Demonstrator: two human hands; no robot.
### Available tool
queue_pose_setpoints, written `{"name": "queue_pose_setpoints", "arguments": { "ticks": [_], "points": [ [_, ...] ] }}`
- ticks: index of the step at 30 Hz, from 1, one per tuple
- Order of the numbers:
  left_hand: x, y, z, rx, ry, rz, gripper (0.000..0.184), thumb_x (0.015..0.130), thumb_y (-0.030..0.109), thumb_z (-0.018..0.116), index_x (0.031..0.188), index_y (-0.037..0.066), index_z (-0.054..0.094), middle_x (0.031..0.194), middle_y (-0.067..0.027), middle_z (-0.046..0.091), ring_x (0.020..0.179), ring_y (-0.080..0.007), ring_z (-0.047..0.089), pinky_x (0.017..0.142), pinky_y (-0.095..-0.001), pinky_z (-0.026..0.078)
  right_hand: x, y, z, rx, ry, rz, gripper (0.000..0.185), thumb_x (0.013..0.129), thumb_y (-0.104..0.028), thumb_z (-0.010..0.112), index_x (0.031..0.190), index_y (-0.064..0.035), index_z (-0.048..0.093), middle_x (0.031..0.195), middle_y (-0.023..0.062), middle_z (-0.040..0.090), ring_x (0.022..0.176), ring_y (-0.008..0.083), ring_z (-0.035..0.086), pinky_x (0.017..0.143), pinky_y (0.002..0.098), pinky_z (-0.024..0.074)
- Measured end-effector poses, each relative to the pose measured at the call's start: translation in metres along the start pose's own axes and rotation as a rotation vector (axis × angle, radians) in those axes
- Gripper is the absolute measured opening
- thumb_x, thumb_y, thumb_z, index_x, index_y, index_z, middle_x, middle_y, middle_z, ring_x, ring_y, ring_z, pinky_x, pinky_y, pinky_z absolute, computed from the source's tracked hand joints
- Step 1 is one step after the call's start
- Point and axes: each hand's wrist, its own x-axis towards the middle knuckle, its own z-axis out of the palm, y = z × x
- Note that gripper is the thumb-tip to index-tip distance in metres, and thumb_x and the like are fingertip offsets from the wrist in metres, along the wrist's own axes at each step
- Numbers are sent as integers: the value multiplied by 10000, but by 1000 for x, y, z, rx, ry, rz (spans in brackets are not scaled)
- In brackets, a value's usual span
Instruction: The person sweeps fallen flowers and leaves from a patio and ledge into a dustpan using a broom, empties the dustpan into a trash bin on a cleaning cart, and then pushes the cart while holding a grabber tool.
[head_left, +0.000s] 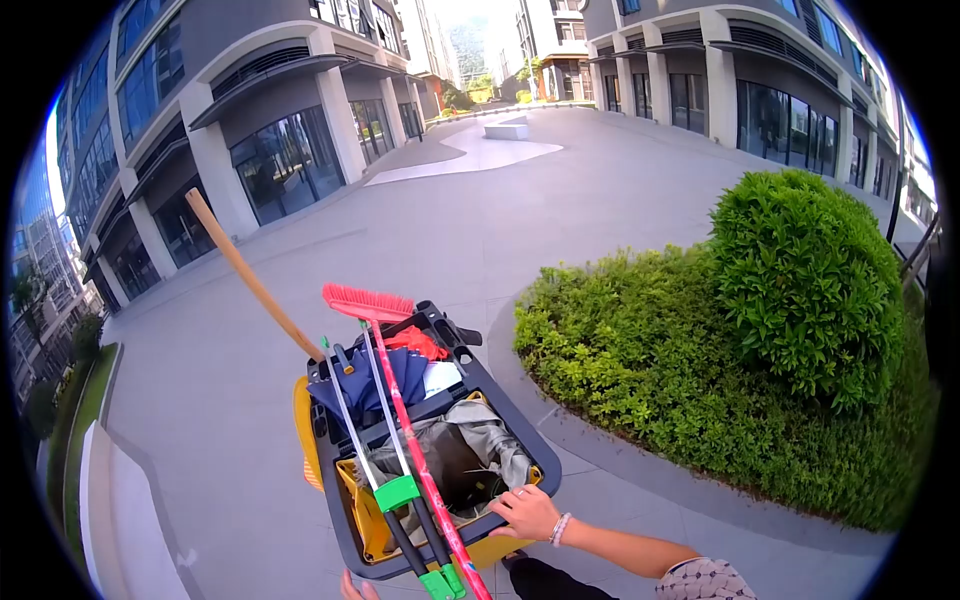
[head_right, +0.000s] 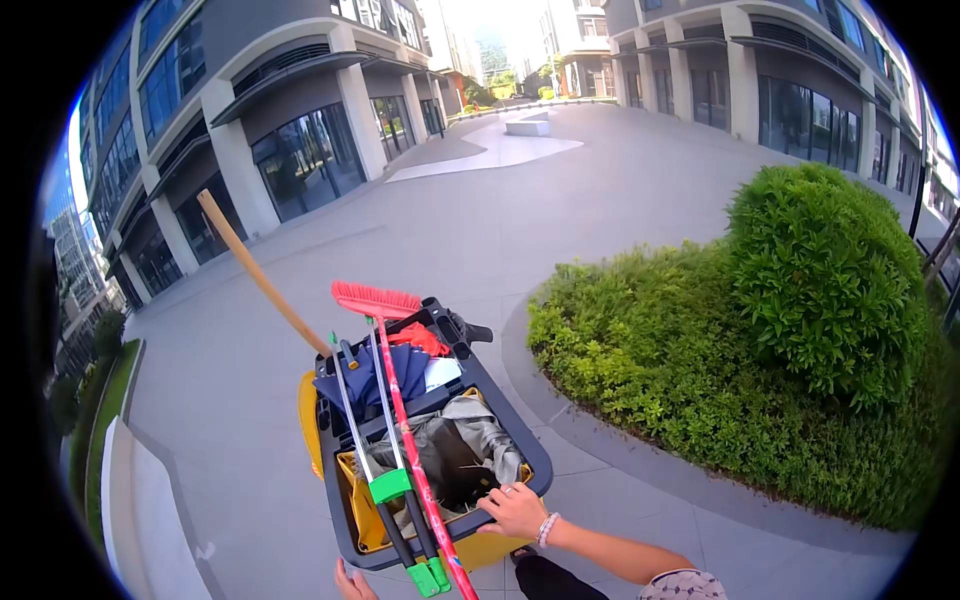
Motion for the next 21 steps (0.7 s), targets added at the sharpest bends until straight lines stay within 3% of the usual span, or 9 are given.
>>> {"name": "queue_pose_setpoints", "arguments": {
  "ticks": [4, 6, 7, 8, 11, 12, 21],
  "points": [
    [13, 3, 44, 85, 120, -35, 351, 841, 273, 512, 1110, 53, 556, 1094, -154, 564, 1008, -335, 516, 854, -402, 400, 8, -7, 14, 21, 12, 31, 422, 697, -517, 598, 892, -143, 571, 748, -3, 499, 721, 143, 524, 654, 271, 392],
    [29, -10, 68, 25, 147, -52, 284, 827, 202, 487, 1042, 45, 588, 1055, -131, 580, 1021, -319, 513, 906, -428, 362, 26, -5, 25, 32, 0, 48, 420, 700, -516, 596, 892, -143, 570, 752, -7, 503, 724, 138, 525, 655, 262, 392],
    [34, -13, 78, -36, 185, -74, 243, 813, 130, 462, 973, 37, 620, 1016, -107, 596, 1033, -303, 510, 957, -454, 323, 33, -3, 32, 40, 33, 45, 425, 702, -518, 592, 894, -139, 567, 760, -6, 507, 729, 136, 527, 656, 258, 393],
    [37, -16, 82, -147, 70, -122, 297, 816, 141, 405, 1032, 47, 585, 1087, -64, 561, 1145, -301, 406, 1024, -469, 184, 34, 0, 34, 52, 57, 35, 430, 704, -520, 588, 895, -135, 565, 767, -6, 511, 734, 134, 529, 657, 255, 394],
    [72, -31, 95, -99, -5, -114, 271, 814, 153, 412, 955, 23, 604, 1077, -84, 560, 1157, -281, 404, 1007, -469, 232, 62, 6, 42, 41, 26, 41, 438, 705, -514, 590, 899, -123, 562, 781, -3, 519, 738, 135, 531, 661, 255, 397],
    [95, -38, 109, -85, 22, -93, 256, 814, 132, 407, 952, 63, 612, 1051, -51, 572, 1129, -291, 427, 1011, -463, 220, 85, 12, 50, 35, 32, 47, 435, 701, -500, 604, 898, -115, 558, 783, 0, 520, 744, 140, 533, 670, 262, 403],
    [206, -53, 159, -132, -5, -37, 245, 833, 141, 403, 871, 91, 640, 1061, -32, 569, 1158, -269, 411, 1019, -474, 203, 176, 38, 75, 89, 72, 127, 449, 688, -483, 627, 927, -107, 579, 796, 5, 539, 738, 163, 527, 684, 289, 408]
  ]
}}
